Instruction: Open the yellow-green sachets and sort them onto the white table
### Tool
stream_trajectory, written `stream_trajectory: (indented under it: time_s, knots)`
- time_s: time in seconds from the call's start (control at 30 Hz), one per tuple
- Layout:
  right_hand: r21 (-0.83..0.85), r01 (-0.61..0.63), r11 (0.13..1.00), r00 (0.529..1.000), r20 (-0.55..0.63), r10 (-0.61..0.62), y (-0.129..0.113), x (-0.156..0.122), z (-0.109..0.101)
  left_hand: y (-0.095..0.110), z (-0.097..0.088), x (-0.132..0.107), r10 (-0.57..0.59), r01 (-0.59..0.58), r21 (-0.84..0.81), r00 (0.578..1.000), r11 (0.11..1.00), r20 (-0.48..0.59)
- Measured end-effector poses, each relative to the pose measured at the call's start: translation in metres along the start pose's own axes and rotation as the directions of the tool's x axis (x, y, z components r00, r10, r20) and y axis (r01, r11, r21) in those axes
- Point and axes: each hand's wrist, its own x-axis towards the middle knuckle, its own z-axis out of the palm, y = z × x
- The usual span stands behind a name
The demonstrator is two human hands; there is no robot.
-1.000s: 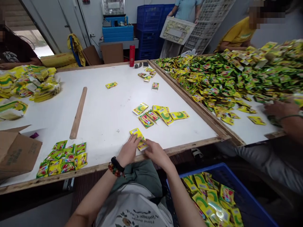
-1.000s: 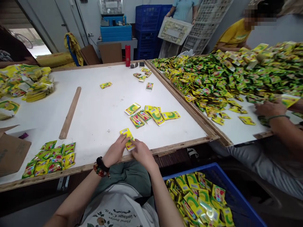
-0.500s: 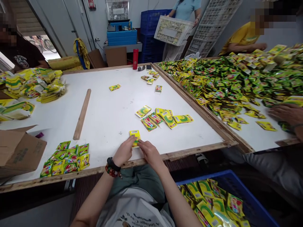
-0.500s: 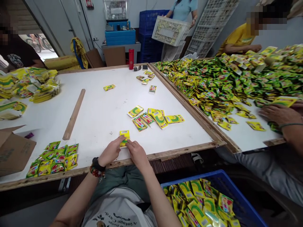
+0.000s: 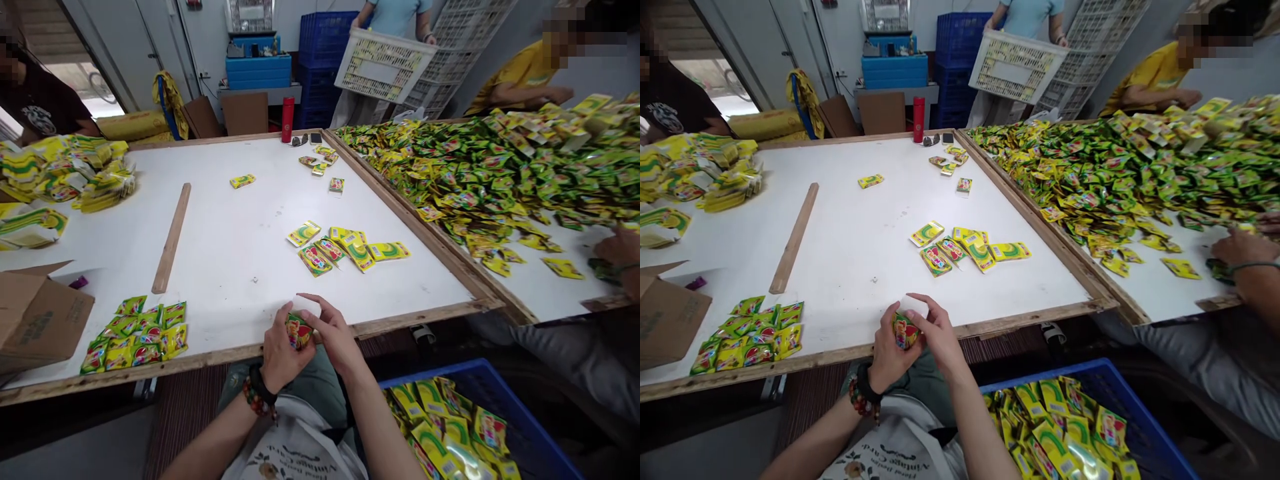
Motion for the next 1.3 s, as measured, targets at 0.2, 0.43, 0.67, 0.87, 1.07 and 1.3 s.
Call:
stream_trajectory:
  time_s: [0.2, 0.43, 0.67, 0.87, 1.07, 1.3]
  knots:
    - [0.306, -0.091, 0.947, 0.996, 0.046, 0.081, 0.010, -0.007, 0.001, -0.005, -0.002, 0.001, 0.255, -0.257, 0.000, 0.959, 0.966, -0.125]
    - [0.142, -0.154, 0.978, 0.983, 0.125, 0.137, 0.001, -0.010, 0.006, -0.007, -0.001, 0.000, 0.351, -0.355, -0.009, 0.929, 0.935, -0.118]
    - [-0.097, 0.103, 0.990, 0.992, 0.085, -0.094, 0.015, -0.008, 0.003, -0.008, -0.001, 0.006, 0.377, -0.376, -0.083, 0.926, 0.923, 0.000]
    - [-0.265, 0.298, 0.917, 0.951, 0.162, -0.263, 0.018, -0.016, -0.012, -0.001, -0.003, 0.008, 0.291, -0.280, -0.094, 0.947, 0.955, 0.139]
    - [-0.257, 0.250, 0.933, 0.964, -0.027, -0.266, 0.019, -0.012, -0.008, 0.001, -0.002, 0.009, 0.230, -0.222, -0.067, 0.956, 0.973, 0.184]
    - [-0.284, 0.153, 0.947, 0.985, -0.032, -0.169, 0.007, -0.006, -0.004, 0.001, -0.002, 0.010, 0.172, -0.175, -0.007, 0.961, 0.985, 0.218]
